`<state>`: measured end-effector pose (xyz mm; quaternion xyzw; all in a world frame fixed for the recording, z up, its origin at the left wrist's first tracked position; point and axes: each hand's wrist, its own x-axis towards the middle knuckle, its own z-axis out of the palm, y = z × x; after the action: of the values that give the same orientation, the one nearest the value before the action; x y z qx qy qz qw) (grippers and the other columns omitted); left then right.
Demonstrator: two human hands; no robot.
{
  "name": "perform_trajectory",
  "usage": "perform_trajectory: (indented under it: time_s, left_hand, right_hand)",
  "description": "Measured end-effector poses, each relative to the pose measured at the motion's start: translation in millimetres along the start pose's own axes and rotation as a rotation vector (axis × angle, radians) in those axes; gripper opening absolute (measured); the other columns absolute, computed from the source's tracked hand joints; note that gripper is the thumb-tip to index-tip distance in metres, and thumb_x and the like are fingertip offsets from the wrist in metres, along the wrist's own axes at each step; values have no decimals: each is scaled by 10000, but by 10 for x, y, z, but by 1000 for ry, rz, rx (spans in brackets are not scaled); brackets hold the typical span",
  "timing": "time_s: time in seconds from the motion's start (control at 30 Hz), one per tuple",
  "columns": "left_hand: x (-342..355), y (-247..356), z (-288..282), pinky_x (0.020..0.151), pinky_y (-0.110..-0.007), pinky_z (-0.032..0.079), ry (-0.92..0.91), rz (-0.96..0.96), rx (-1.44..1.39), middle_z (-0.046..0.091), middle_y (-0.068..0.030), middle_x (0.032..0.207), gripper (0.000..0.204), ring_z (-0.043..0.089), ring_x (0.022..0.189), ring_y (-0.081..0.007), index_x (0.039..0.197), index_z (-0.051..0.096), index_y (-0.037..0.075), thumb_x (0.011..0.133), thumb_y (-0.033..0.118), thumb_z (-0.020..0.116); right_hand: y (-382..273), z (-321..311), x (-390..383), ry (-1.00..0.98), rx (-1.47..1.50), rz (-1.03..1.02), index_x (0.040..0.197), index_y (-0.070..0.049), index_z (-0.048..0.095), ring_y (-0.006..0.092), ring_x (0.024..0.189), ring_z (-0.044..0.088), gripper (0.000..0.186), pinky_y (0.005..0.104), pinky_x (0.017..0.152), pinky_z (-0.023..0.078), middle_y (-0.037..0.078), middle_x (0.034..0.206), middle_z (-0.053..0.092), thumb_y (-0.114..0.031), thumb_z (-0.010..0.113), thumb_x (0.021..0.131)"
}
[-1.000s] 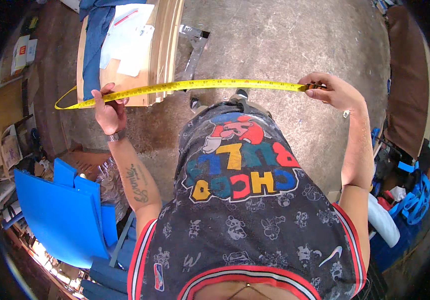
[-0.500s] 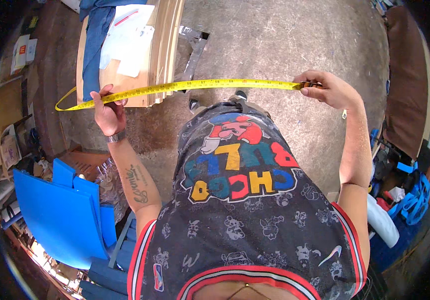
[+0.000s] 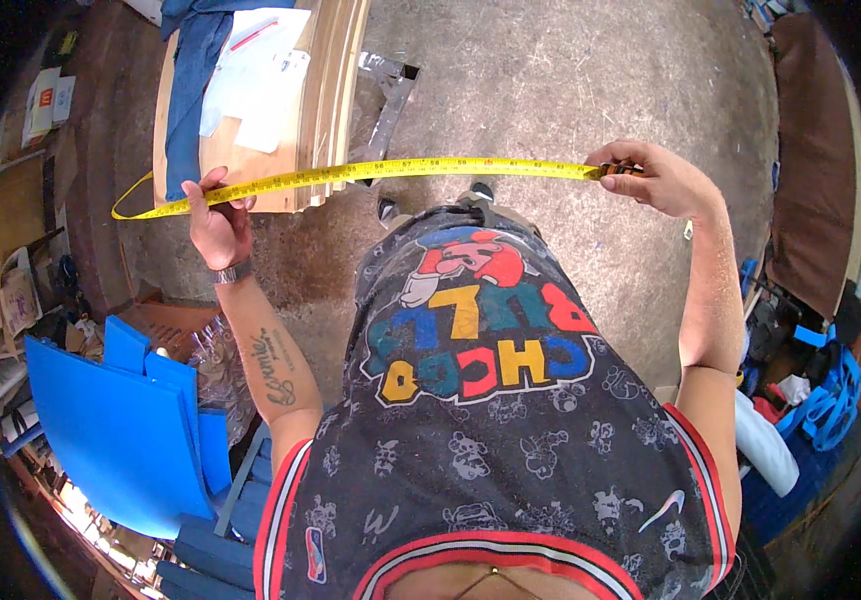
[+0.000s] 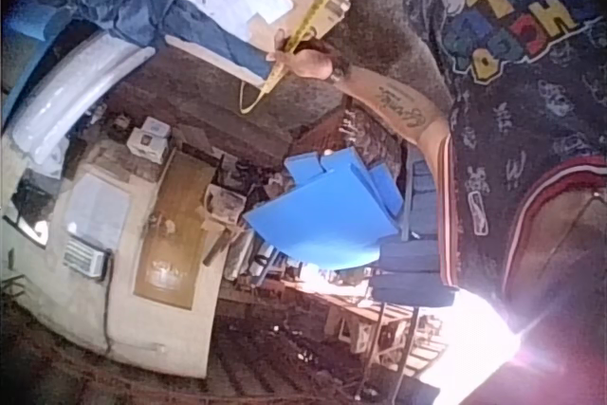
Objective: Measuring dimensions with a tape measure and drawing a technical sketch on paper for upholstery.
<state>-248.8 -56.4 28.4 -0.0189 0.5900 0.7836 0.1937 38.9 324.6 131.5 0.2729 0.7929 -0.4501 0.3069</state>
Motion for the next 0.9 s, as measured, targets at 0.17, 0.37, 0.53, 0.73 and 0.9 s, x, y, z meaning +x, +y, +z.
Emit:
perform_trajectory:
  time_s: [0.17, 0.37, 0.53, 0.73, 0.9]
  left_hand:
    - [0, -19, -18, 482, -270, 367, -20, 11, 12, 429, -29, 533, 500, 385, 434, -127, 933, 570, -7, 944, 429, 326]
    - [-3, -25, -53, 508, -289, 385, -63, -1, 18, 440, -27, 556, 488, 410, 473, -135, 947, 566, 2, 943, 428, 328]
    - [-25, -18, -23, 481, -273, 366, -11, -2, 39, 423, -29, 536, 502, 385, 436, -128, 940, 567, -7, 945, 430, 322]
    - [-27, -26, -58, 495, -272, 366, -13, 13, 17, 415, -33, 540, 504, 392, 450, -141, 935, 568, -13, 944, 429, 325]
    - [-15, -43, -133, 515, -297, 393, -56, 11, 6, 428, -23, 544, 478, 433, 497, -156, 954, 566, 8, 935, 434, 350]
  right_hand:
    - [3, -6, -1, 7, -45, -46, 1099, -83, 576, 85, 662, 470, 343, 223, 558, 393, 3, 797, 545, -306, 600, 840]
    - [41, 3, 4, 23, -76, -77, 1097, -101, 581, 99, 678, 508, 313, 235, 585, 420, 24, 798, 582, -283, 594, 843]
    - [64, 12, 24, 17, -64, -30, 1104, -123, 578, 108, 670, 530, 285, 246, 589, 439, 37, 791, 608, -250, 586, 849]
    - [53, -2, 50, 27, -83, -28, 1121, -135, 564, 112, 640, 507, 293, 257, 551, 418, 29, 798, 603, -254, 579, 853]
    - [31, -12, 95, 15, -86, -75, 1136, -125, 551, 117, 632, 513, 318, 262, 553, 421, 50, 776, 602, -266, 577, 852]
